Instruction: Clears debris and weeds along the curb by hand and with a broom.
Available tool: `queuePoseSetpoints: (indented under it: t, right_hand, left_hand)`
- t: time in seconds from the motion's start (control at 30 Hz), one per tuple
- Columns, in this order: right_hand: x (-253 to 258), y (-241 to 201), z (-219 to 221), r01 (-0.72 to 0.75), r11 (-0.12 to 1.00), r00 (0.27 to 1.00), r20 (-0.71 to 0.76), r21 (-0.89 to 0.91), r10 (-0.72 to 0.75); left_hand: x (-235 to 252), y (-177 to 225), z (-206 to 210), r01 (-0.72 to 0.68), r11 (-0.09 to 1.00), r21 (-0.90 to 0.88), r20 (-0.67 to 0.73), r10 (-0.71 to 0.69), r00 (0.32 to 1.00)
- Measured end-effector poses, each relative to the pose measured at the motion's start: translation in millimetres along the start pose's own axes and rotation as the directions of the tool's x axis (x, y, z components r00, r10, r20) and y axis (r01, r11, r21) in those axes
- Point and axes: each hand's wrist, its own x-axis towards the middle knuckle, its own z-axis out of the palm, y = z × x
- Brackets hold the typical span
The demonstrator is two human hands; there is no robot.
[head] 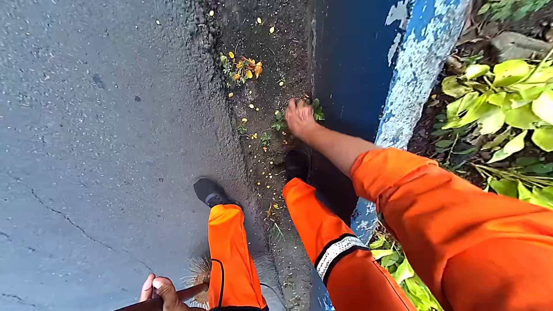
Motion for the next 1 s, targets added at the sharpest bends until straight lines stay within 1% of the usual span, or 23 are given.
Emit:
queuePoseSetpoints:
  t: [0.07, 0.13, 0.23, 0.3, 0.33, 0.43, 0.47, 0.5, 0.57, 0.6, 0.63, 0.67, 0.73, 0.8, 0.83, 0.9, 0.97, 1.0]
  right_hand:
    - [24.4, 15.3, -6.7, -0.077, 0.987, 0.997, 0.008, -0.142, 0.079]
    - [38.0, 29.7, -0.8, -0.097, 0.954, 0.992, 0.053, -0.284, 0.116]
    - [41.8, 30.1, 7.2, -0.065, 0.905, 0.981, 0.139, -0.420, 0.135]
    - [41.7, 30.7, 12.4, -0.014, 0.868, 0.970, 0.205, -0.496, 0.133]
    - [39.0, 29.7, 11.6, 0.003, 0.872, 0.962, 0.238, -0.490, 0.131]
    - [23.9, 15.4, 5.9, -0.027, 0.966, 0.948, 0.301, -0.258, 0.106]
    - [20.6, 10.1, 3.5, 0.003, 0.977, 0.942, 0.328, -0.212, 0.068]
    - [18.5, 7.0, 0.1, 0.067, 0.980, 0.928, 0.371, -0.185, 0.007]
    - [4.1, -3.0, -0.1, 0.255, 0.960, 0.869, 0.463, -0.119, -0.174]
    - [-11.7, -10.3, 3.1, 0.295, 0.951, 0.846, 0.488, -0.090, -0.216]
    - [-22.1, -16.3, 2.9, 0.278, 0.958, 0.852, 0.479, -0.074, -0.210]
    - [-26.1, -18.2, 1.8, 0.218, 0.975, 0.889, 0.423, -0.052, -0.176]
    - [-23.8, -10.7, 4.9, 0.044, 0.998, 0.971, 0.234, 0.055, -0.055]
    - [3.7, 5.2, -1.8, -0.063, 0.993, 0.996, 0.064, 0.105, 0.056]
    - [19.3, 14.3, -3.2, -0.084, 0.992, 0.996, 0.018, 0.096, 0.082]
    - [44.0, 26.0, -1.7, -0.078, 0.996, 0.997, 0.017, 0.032, 0.077]
    - [57.4, 30.5, 0.8, -0.016, 0.999, 0.998, 0.068, -0.030, 0.018]
    - [58.3, 31.5, 4.3, 0.022, 0.999, 0.996, 0.090, -0.033, -0.019]
  left_hand:
    - [1.3, -2.0, -3.0, -0.016, 1.000, -0.002, 0.006, 0.016, 1.000]
    - [1.3, -1.8, -5.1, -0.011, 1.000, -0.008, -0.005, 0.011, 1.000]
    - [5.0, -1.6, -8.3, -0.020, 0.999, -0.030, -0.030, 0.019, 0.999]
    - [7.1, -2.2, -10.2, -0.025, 0.999, -0.032, -0.031, 0.024, 0.999]
    - [6.7, -1.1, -10.0, -0.021, 0.999, -0.027, -0.034, 0.020, 0.999]
    - [5.9, 0.6, -9.6, -0.007, 1.000, -0.014, -0.034, 0.006, 0.999]
    - [5.2, 0.8, -8.9, -0.008, 1.000, -0.017, -0.030, 0.007, 1.000]
    - [4.8, 0.9, -7.7, -0.010, 1.000, -0.029, -0.021, 0.010, 1.000]
    - [4.7, 2.3, -7.9, -0.011, 0.999, -0.037, -0.005, 0.011, 1.000]
    - [2.9, 4.7, -7.8, 0.008, 1.000, -0.030, -0.003, -0.008, 1.000]
    - [2.6, 6.4, -5.4, 0.020, 0.999, -0.030, 0.004, -0.019, 1.000]
    - [3.1, 6.4, -4.5, 0.020, 0.999, -0.035, 0.015, -0.019, 1.000]
    - [3.6, 4.5, -7.1, 0.009, 0.999, -0.045, 0.010, -0.008, 1.000]
    - [4.5, 4.2, -4.5, -0.007, 0.999, -0.032, 0.017, 0.008, 1.000]
    - [4.0, 4.0, -4.3, -0.008, 1.000, -0.019, 0.020, 0.008, 1.000]
    - [4.7, 2.0, -4.5, -0.016, 1.000, -0.006, 0.022, 0.016, 1.000]
    - [6.4, -1.7, -5.7, -0.023, 1.000, -0.015, 0.025, 0.023, 0.999]
    - [7.2, -3.4, -7.2, -0.027, 1.000, -0.014, 0.030, 0.028, 0.999]
